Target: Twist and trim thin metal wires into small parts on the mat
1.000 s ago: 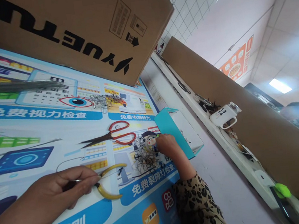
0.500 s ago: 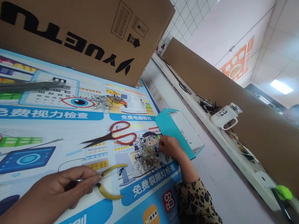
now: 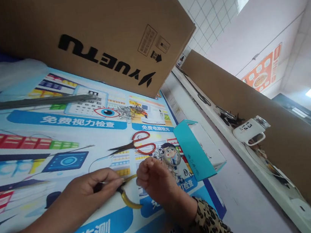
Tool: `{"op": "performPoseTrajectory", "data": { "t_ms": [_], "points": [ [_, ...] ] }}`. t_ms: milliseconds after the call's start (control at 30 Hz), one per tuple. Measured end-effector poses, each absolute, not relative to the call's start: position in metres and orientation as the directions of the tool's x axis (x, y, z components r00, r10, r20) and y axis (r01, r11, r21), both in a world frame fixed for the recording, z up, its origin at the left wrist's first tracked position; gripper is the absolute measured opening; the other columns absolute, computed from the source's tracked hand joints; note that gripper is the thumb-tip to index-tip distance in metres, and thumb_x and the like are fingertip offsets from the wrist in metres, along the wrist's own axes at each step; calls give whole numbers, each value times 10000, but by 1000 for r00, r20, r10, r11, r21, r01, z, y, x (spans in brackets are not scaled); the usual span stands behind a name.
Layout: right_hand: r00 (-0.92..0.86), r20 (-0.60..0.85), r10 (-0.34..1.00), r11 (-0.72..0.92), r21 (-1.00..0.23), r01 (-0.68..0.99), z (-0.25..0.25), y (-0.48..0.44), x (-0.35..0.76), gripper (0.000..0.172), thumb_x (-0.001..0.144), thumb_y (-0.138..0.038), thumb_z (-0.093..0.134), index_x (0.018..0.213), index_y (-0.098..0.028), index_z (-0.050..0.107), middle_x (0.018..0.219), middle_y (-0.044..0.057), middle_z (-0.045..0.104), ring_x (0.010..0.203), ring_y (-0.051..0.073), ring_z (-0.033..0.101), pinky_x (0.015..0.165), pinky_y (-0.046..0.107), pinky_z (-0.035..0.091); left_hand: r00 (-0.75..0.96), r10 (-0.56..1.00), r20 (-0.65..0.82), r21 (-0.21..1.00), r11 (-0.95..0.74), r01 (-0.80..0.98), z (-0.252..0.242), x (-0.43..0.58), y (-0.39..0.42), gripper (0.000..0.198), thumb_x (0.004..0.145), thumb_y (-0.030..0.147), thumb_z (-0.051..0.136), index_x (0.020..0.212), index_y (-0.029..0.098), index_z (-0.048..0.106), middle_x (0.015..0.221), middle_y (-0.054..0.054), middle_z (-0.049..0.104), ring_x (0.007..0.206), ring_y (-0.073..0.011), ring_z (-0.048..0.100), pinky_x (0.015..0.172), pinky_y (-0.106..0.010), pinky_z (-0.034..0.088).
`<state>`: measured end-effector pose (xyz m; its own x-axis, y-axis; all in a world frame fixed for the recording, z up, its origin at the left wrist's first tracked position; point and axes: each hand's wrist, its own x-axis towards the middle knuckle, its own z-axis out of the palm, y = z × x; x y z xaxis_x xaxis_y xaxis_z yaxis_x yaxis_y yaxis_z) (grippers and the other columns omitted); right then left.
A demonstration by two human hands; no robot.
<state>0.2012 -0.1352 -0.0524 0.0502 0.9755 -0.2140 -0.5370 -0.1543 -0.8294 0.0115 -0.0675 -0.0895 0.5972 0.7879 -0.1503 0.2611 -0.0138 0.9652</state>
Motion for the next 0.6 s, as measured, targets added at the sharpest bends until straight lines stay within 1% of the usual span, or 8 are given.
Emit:
{"op": "performPoseTrajectory", "data": {
  "t_ms": [67, 167, 233, 367, 433, 600],
  "points": [
    [28, -223, 974, -168, -805, -570, -55, -134, 195, 322, 763, -343, 807, 723, -200, 521, 704, -38, 440, 604, 105, 337, 548, 238, 261, 563, 813, -148, 964, -9, 267, -93, 13, -67, 427, 738, 632, 544, 616, 225, 588, 583, 23, 497, 590, -162, 454, 557, -268, 368],
    [19, -216, 976, -165, -796, -582, -58, -133, 195, 342, 750, -333, 819, 712, -199, 507, 709, -36, 436, 602, 102, 334, 547, 245, 236, 556, 820, -136, 964, -21, 267, -98, 13, -66, 394, 743, 604, 557, 621, 230, 567, 613, 11, 523, 624, -178, 474, 574, -275, 384],
    [16, -207, 978, -159, -793, -588, -62, -133, 196, 335, 743, -326, 823, 708, -193, 518, 704, -35, 442, 596, 99, 335, 547, 247, 224, 556, 824, -108, 963, -52, 264, -100, 12, -66, 376, 749, 582, 552, 613, 232, 552, 620, 7, 536, 639, -186, 489, 589, -278, 393],
    [15, -207, 978, -157, -787, -596, -68, -134, 197, 294, 741, -320, 820, 718, -184, 561, 690, -31, 468, 600, 103, 352, 551, 249, 224, 595, 801, -71, 950, -128, 285, -107, 11, -65, 312, 763, 507, 542, 617, 230, 538, 604, 24, 499, 622, -173, 469, 589, -271, 370],
    [21, -208, 978, -155, -789, -595, -71, -134, 197, 274, 738, -321, 819, 723, -178, 585, 691, -25, 487, 605, 105, 363, 553, 249, 229, 606, 792, -81, 942, -137, 305, -110, 11, -64, 289, 768, 482, 541, 633, 227, 533, 610, 27, 501, 626, -168, 464, 587, -265, 358],
    [28, -191, 981, -143, -815, -561, -74, -134, 197, 259, 743, -333, 816, 720, -176, 611, 668, -23, 500, 592, 106, 367, 550, 254, 242, 597, 800, -69, 938, -152, 312, -116, 11, -64, 307, 796, 475, 523, 628, 218, 502, 607, 33, 483, 628, -154, 431, 584, -256, 332]
  ]
}}
